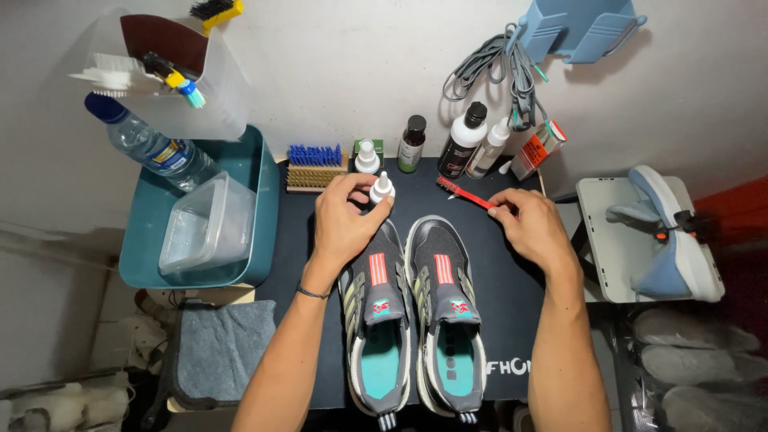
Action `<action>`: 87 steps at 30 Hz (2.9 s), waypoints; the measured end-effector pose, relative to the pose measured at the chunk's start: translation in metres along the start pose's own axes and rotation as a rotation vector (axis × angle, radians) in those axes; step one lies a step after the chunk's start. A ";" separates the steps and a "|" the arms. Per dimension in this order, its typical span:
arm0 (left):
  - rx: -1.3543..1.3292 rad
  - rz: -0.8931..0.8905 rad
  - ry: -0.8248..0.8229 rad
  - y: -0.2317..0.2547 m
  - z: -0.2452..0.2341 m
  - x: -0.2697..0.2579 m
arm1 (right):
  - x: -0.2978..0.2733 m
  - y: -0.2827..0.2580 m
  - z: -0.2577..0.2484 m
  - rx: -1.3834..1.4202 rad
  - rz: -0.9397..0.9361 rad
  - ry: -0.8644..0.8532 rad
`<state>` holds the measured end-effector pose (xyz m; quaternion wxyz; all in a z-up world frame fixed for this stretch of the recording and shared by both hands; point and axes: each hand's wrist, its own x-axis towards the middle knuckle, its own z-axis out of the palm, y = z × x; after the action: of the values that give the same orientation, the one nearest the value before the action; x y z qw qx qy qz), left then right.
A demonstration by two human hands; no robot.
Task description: The person removes a shoe from a clamping tool and places it on a nearby shelf. They then pick up a pair of grey sneakers, inspect the soles and uppers, and proceed to thread new laces through the eyelets of one shoe.
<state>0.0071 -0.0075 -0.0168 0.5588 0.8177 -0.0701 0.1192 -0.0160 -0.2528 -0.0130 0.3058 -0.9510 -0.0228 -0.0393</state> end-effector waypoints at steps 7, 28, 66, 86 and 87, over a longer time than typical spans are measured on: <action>0.007 0.068 -0.002 0.004 0.005 0.002 | 0.003 0.018 0.004 -0.019 0.022 -0.007; 0.427 0.126 -0.085 0.011 0.009 0.003 | -0.001 0.029 -0.007 -0.022 0.185 0.008; 0.545 0.093 -0.146 0.002 0.030 0.030 | 0.005 0.038 0.012 -0.054 0.039 0.076; 0.523 0.098 -0.135 0.003 0.027 0.029 | -0.002 0.024 -0.009 -0.007 0.252 -0.033; 0.518 0.106 -0.142 0.001 0.027 0.028 | -0.003 0.023 -0.009 -0.008 0.265 -0.043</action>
<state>0.0374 -0.0330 -0.0174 0.3177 0.9349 -0.1189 0.1048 -0.0177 -0.2772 -0.0190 0.3039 -0.9476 0.0965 0.0216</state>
